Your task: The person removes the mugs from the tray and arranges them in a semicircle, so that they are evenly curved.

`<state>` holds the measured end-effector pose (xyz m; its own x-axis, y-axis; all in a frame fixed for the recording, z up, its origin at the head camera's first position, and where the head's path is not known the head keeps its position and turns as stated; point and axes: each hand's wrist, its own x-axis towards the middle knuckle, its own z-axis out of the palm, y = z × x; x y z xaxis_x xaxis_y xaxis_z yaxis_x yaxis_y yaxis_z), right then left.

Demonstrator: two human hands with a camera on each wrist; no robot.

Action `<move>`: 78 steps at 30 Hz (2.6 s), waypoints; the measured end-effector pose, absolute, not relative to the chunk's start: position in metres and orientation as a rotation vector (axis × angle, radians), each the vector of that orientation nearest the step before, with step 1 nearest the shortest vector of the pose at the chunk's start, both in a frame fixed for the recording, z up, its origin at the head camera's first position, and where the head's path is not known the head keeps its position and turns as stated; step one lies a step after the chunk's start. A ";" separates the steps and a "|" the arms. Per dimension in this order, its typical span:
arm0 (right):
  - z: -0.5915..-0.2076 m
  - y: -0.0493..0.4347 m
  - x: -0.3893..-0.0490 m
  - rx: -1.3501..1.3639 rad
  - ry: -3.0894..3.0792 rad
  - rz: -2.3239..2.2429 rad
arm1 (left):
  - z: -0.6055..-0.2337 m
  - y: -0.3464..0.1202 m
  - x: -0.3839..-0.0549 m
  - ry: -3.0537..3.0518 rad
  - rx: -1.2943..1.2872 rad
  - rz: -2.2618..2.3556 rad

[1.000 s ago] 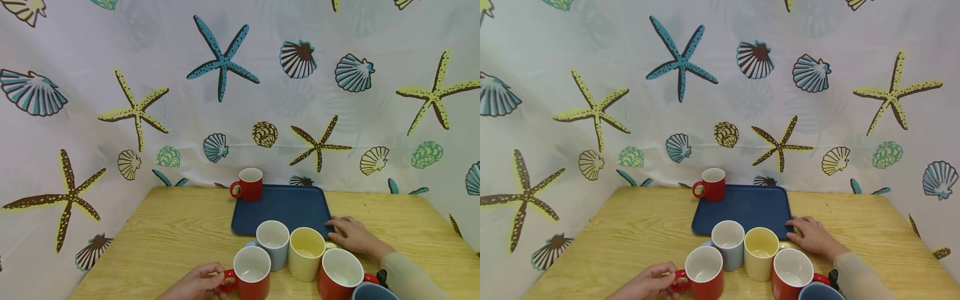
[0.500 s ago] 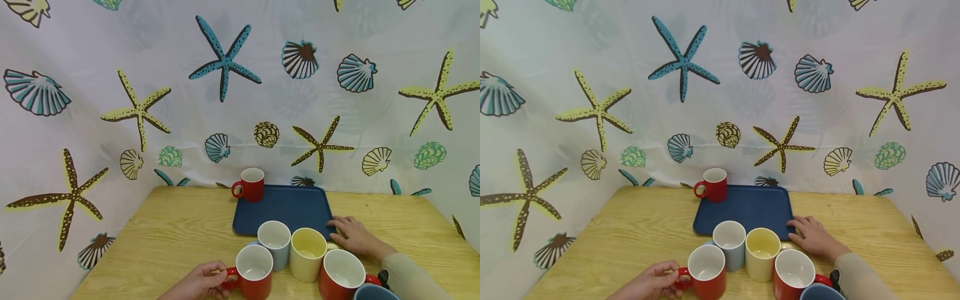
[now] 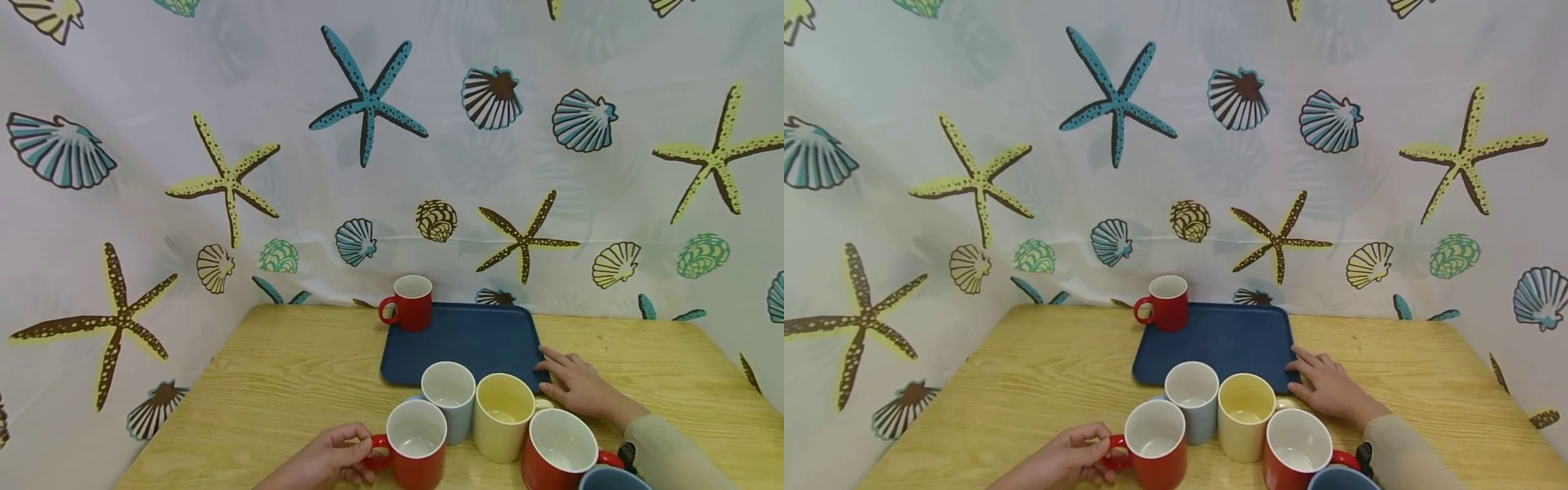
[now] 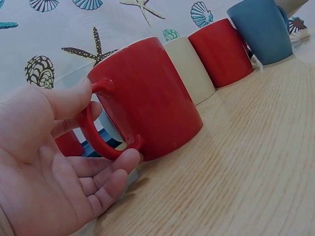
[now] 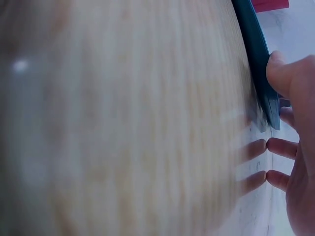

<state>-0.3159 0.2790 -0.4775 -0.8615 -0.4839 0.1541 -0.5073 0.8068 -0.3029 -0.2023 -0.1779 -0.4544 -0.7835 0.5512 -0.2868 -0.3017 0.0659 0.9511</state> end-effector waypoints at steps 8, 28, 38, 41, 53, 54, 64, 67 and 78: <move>-0.476 0.281 -0.316 0.804 -2.933 0.527 | -0.454 -0.178 -0.205 1.737 0.254 1.777; -0.477 0.279 -0.319 0.787 -2.957 0.520 | -0.448 -0.203 -0.237 1.881 0.246 1.706; -0.474 0.276 -0.316 0.792 -2.956 0.512 | -0.453 -0.204 -0.249 1.894 0.281 1.780; -0.474 0.276 -0.315 0.788 -2.959 0.520 | -0.452 -0.202 -0.255 1.910 0.258 1.790; -0.476 0.277 -0.318 0.764 -2.978 0.519 | -0.446 -0.195 -0.280 2.030 0.216 1.806; -0.476 0.276 -0.318 0.759 -2.983 0.519 | -0.445 -0.194 -0.282 2.039 0.212 1.810; -0.475 0.277 -0.320 0.766 -2.978 0.521 | -0.443 -0.187 -0.305 2.108 0.179 1.815; -0.476 0.278 -0.320 0.768 -2.985 0.524 | -0.443 -0.185 -0.310 2.124 0.184 1.799; -0.479 0.279 -0.321 0.747 -3.003 0.540 | -0.446 -0.179 -0.329 2.222 0.155 1.740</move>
<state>-0.3214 0.2794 -0.4790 -0.8870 -0.4544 0.0824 -0.4546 0.8278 -0.3286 -0.3291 -0.1786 -0.4462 -0.9448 0.2751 -0.1778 -0.1066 0.2550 0.9610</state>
